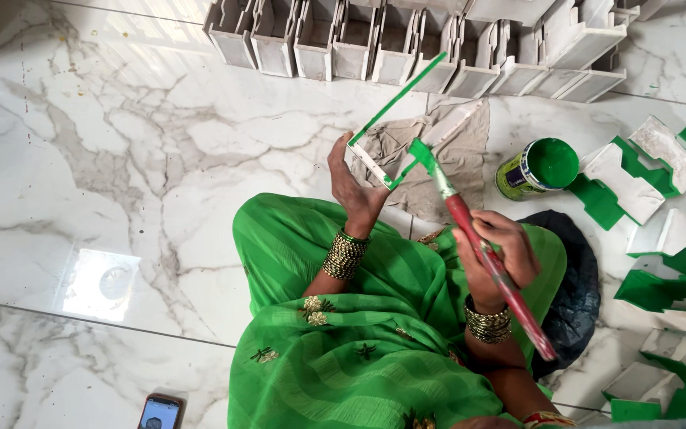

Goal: The person sits on the floor holding a white foam piece in one hand and a paintbrush in the other, dipping the brush into an open can of green paint and brushing green paint onto the edges and surfaces of the foam piece. Many already painted green foam pieces and unpainted white pieces lie on the floor around them as they work through the pieces one at a time.

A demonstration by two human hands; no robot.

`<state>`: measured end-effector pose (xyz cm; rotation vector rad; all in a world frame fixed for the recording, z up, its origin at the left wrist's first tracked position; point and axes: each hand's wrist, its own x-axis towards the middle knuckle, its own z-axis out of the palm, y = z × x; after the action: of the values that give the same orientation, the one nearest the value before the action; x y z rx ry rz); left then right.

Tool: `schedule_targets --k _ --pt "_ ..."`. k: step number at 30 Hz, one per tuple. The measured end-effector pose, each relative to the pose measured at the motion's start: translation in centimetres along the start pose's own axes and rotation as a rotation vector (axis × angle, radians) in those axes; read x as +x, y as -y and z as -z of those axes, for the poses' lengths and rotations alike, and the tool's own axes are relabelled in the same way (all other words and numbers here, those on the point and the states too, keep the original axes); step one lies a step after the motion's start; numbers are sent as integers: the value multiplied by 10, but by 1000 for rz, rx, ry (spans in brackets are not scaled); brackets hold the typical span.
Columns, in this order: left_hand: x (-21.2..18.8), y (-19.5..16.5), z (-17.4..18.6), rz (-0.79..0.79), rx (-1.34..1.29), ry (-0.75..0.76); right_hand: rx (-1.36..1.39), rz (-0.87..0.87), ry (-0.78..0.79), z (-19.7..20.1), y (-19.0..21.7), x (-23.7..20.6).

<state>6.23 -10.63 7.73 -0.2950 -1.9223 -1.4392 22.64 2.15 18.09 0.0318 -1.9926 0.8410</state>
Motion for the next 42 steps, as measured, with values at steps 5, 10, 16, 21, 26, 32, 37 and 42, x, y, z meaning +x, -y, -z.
schedule_targets --k 5,10,16,21,26,32,37,42 --pt "4 2 5 25 29 -18 -62 16 29 2 -4 2" --pt "5 0 4 25 -5 -34 -36 18 -56 3 0 2" --pt "-1 -1 2 -25 25 2 -64 45 57 -1 3 7" --pt "6 1 4 36 14 -17 -80 73 58 7 4 12" --pt "0 -1 1 0 39 4 -48 72 -9 3 8 10" --pt "3 3 2 -11 62 -20 -89 17 104 3 9 13" --pt "4 3 2 12 41 -17 -80 62 -19 5 1 11" --pt "1 2 2 -1 82 -6 -33 65 -16 -1 -9 6"
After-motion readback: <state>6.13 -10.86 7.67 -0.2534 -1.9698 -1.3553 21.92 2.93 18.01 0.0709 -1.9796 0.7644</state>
